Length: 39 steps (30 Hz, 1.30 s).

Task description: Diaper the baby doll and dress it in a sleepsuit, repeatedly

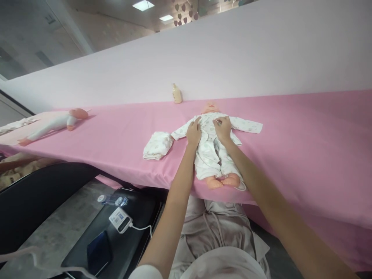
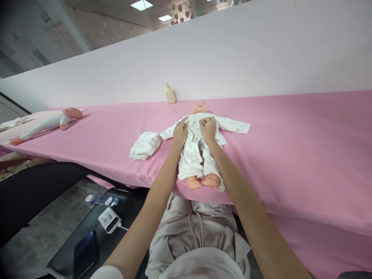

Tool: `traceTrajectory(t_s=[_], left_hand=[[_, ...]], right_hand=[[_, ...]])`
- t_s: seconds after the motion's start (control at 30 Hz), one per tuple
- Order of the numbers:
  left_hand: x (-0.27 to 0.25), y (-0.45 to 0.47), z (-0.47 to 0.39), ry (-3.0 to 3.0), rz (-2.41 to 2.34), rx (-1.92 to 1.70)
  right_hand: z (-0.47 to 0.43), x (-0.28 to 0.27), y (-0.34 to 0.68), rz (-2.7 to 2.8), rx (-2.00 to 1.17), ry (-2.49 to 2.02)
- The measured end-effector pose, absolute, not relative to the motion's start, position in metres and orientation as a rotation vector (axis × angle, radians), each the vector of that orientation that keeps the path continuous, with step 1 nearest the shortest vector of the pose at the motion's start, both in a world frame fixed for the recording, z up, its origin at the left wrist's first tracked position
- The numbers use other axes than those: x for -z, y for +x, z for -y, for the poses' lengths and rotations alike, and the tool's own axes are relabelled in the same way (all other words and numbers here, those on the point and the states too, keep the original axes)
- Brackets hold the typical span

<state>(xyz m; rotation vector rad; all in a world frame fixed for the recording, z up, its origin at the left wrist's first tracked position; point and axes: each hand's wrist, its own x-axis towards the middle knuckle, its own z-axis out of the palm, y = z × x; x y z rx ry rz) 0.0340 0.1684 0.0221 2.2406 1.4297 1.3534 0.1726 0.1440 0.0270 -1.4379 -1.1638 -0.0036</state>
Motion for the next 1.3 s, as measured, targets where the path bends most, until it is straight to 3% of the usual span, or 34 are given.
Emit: traceTrajectory(t_s=[0.13,0.3,0.63,1.3], left_hand=[[-0.029,0.028,-0.166,2.471,-1.541,-1.193],[-0.044,0.041,-0.166,2.607,-1.498,-1.343],[-0.04,0.08,-0.168,2.018,-0.97,-1.46],[-0.031,0.071,-0.165,1.742,-1.003,-1.54]], right_hand=[[-0.143,-0.026,0.172,1.202,-0.015,-1.407],[-0.145,-0.027,0.172,1.172,-0.032,-1.392],[-0.143,-0.026,0.175,1.073,-0.134,-1.268],[-0.134,-0.032,0.168,1.355,0.025,-1.438]])
